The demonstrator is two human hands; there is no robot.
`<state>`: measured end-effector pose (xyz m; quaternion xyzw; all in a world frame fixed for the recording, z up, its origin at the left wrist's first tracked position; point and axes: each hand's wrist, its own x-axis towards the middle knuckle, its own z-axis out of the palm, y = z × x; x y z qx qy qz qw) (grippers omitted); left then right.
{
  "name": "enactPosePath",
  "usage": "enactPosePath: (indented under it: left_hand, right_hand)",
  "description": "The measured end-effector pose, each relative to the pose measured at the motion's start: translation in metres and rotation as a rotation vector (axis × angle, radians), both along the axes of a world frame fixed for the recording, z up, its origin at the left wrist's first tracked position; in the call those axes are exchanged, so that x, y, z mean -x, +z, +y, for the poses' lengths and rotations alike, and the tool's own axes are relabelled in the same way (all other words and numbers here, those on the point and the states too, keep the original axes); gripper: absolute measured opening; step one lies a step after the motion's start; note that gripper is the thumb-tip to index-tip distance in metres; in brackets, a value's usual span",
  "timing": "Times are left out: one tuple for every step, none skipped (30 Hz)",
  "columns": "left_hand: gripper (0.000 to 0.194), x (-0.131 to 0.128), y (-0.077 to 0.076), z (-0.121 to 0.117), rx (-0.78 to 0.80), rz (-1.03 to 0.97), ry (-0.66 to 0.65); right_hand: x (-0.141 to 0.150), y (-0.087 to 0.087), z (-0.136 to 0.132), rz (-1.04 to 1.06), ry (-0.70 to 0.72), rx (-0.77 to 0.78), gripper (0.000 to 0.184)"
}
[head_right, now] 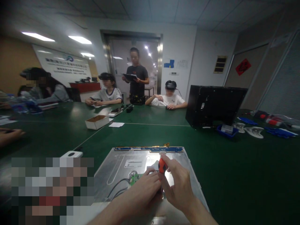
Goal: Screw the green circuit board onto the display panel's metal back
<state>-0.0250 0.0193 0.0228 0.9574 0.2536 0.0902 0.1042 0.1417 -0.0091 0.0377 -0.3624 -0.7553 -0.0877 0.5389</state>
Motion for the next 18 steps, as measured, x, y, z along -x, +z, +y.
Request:
enactPosePath:
  left_hand:
    - [0.015, -0.0002, -0.0005, 0.0004, 0.003, 0.000, -0.002]
    - [0.014, -0.0003, -0.0007, 0.0007, 0.004, 0.001, -0.003]
    - [0.013, -0.0005, -0.0008, 0.0010, 0.004, 0.003, -0.004]
    - [0.012, -0.0006, -0.0007, 0.0012, 0.004, 0.006, -0.004]
    - [0.012, -0.0006, -0.0005, 0.0013, 0.004, 0.010, -0.002]
    - [0.011, -0.0006, -0.0001, 0.0014, 0.004, 0.012, -0.003]
    - [0.011, -0.0005, 0.0004, 0.0015, 0.006, 0.013, -0.006]
    - [0.011, -0.0004, 0.0008, 0.0015, 0.009, 0.012, -0.010]
    - [0.012, -0.0001, 0.0012, 0.0014, 0.012, 0.012, -0.017]
    - [0.013, 0.0001, 0.0015, 0.0013, 0.013, 0.010, -0.021]
    - [0.014, 0.0004, 0.0016, 0.0012, 0.012, 0.009, -0.022]
    - [0.015, 0.0005, 0.0016, 0.0011, 0.009, 0.008, -0.020]
    - [0.015, 0.0006, 0.0014, 0.0010, 0.006, 0.009, -0.015]
    - [0.015, 0.0005, 0.0009, 0.0010, 0.001, 0.011, -0.010]
    - [0.015, 0.0004, 0.0004, 0.0010, -0.004, 0.014, -0.005]
    - [0.014, 0.0002, -0.0003, 0.0011, -0.009, 0.019, -0.003]
    - [0.014, -0.0001, -0.0011, 0.0013, -0.012, 0.024, -0.002]
    - [0.014, -0.0003, -0.0020, 0.0016, -0.015, 0.029, 0.000]
  right_hand:
    - [-0.0001, 0.0000, -0.0002, 0.003, -0.004, 0.005, 0.046]
    - [-0.0002, 0.0001, -0.0003, 0.002, -0.005, 0.009, 0.046]
    - [-0.0004, 0.0002, -0.0004, -0.002, -0.005, 0.011, 0.046]
    - [-0.0006, 0.0001, -0.0003, -0.009, -0.003, 0.012, 0.046]
    - [-0.0009, -0.0001, -0.0001, -0.018, 0.000, 0.012, 0.047]
    - [-0.0012, -0.0004, 0.0001, -0.024, 0.004, 0.012, 0.047]
    - [-0.0015, -0.0008, 0.0003, -0.027, 0.006, 0.012, 0.048]
    - [-0.0016, -0.0012, 0.0005, -0.026, 0.007, 0.012, 0.048]
    - [-0.0015, -0.0015, 0.0007, -0.024, 0.008, 0.013, 0.048]
    - [-0.0013, -0.0017, 0.0008, -0.021, 0.007, 0.015, 0.047]
    - [-0.0010, -0.0017, 0.0007, -0.019, 0.005, 0.012, 0.047]
    - [-0.0007, -0.0014, 0.0006, -0.018, 0.002, 0.011, 0.047]
    - [-0.0003, -0.0009, 0.0004, -0.019, -0.001, 0.010, 0.047]
    - [0.0000, -0.0002, 0.0001, -0.019, -0.003, 0.009, 0.047]
    - [0.0001, 0.0006, -0.0003, -0.021, -0.002, 0.008, 0.047]
    - [0.0001, 0.0015, -0.0008, -0.024, 0.000, 0.007, 0.048]
    - [-0.0001, 0.0022, -0.0013, -0.027, 0.003, 0.010, 0.048]
    - [-0.0005, 0.0028, -0.0018, -0.030, 0.009, 0.016, 0.049]
